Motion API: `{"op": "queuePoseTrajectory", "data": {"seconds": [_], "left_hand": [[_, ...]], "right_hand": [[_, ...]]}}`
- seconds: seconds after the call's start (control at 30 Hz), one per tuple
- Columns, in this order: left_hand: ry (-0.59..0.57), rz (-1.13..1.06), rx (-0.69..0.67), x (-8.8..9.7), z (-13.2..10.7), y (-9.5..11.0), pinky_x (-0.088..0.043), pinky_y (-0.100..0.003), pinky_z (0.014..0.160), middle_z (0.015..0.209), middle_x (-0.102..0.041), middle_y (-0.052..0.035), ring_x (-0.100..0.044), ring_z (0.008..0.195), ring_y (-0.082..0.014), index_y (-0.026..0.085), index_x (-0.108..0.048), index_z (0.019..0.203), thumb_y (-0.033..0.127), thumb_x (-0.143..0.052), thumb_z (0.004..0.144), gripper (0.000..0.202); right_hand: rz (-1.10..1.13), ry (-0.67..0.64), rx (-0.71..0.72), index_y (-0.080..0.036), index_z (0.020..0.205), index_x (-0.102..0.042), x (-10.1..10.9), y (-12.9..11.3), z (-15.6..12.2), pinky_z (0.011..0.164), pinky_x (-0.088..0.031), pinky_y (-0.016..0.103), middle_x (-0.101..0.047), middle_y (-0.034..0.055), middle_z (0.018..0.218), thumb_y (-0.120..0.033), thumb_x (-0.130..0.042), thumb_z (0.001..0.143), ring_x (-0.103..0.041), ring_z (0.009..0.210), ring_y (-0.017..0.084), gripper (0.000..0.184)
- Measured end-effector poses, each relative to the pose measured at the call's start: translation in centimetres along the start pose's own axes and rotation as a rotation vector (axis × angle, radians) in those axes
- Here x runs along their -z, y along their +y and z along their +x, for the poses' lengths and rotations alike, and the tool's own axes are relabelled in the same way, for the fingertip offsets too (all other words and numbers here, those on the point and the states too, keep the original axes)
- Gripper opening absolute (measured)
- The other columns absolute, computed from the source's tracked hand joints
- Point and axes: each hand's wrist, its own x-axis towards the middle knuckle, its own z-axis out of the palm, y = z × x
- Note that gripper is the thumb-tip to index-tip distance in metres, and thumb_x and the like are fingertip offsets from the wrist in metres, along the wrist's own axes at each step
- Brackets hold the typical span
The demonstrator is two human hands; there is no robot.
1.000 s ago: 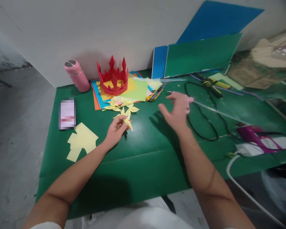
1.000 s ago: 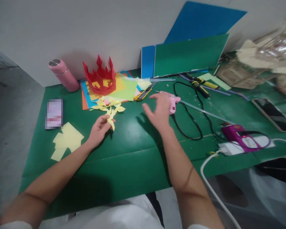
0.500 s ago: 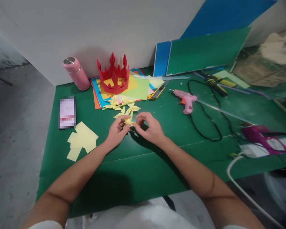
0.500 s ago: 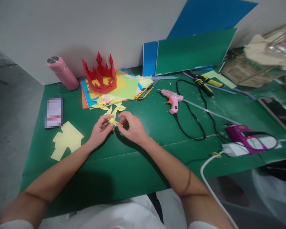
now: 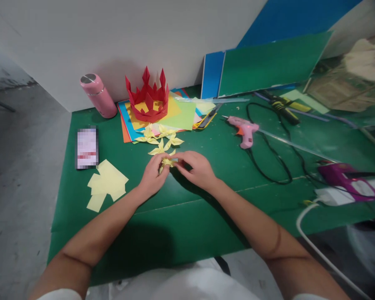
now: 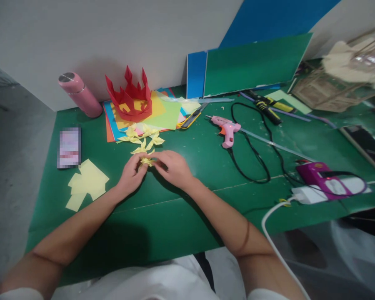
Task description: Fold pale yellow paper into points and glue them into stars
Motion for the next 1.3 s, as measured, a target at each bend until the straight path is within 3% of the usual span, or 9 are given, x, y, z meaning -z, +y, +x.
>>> {"op": "queuePoseTrajectory", "data": {"seconds": [0.53,0.9,1.17,1.3], "left_hand": [[-0.063,0.000,-0.047,-0.04,-0.16,-0.21,-0.047,-0.032,0.083,0.102,-0.063,-0.0061,-0.059,0.093,-0.0184,0.020,-0.055,0.106,0.014,-0.050,0.082,0.026],[-0.085,-0.003,-0.065,-0.03,-0.24,-0.31,-0.047,-0.032,0.082,0.101,-0.063,-0.0063,-0.058,0.091,-0.0182,0.020,-0.055,0.107,0.014,-0.051,0.082,0.027],[-0.041,0.007,-0.095,0.05,-0.33,0.31,-0.045,-0.026,0.065,0.097,-0.059,-0.0044,-0.052,0.070,-0.0127,0.022,-0.054,0.112,0.016,-0.056,0.079,0.033],[0.009,-0.064,-0.113,-0.02,-0.27,-0.07,-0.047,-0.026,0.068,0.098,-0.057,-0.0044,-0.052,0.073,-0.0122,0.022,-0.054,0.112,0.018,-0.059,0.080,0.033]], "right_hand": [[-0.195,0.010,0.035,-0.021,0.087,-0.064,0.06,-0.06,0.15,0.069,-0.040,0.033,-0.056,0.0054,0.084,-0.028,-0.056,0.086,-0.048,0.078,0.019,0.011],[-0.193,0.003,0.022,-0.023,0.084,-0.064,-0.25,0.13,0.03,0.069,-0.037,0.033,-0.053,0.0041,0.081,-0.029,-0.057,0.085,-0.045,0.076,0.019,0.010],[-0.249,0.040,0.056,-0.022,0.082,-0.063,-0.30,0.09,0.01,0.068,-0.035,0.033,-0.053,0.0037,0.080,-0.029,-0.057,0.085,-0.044,0.076,0.018,0.010],[-0.273,0.060,0.070,-0.022,0.080,-0.063,-0.29,-0.12,0.00,0.069,-0.035,0.033,-0.054,0.0035,0.079,-0.031,-0.058,0.085,-0.045,0.077,0.018,0.011]]}}
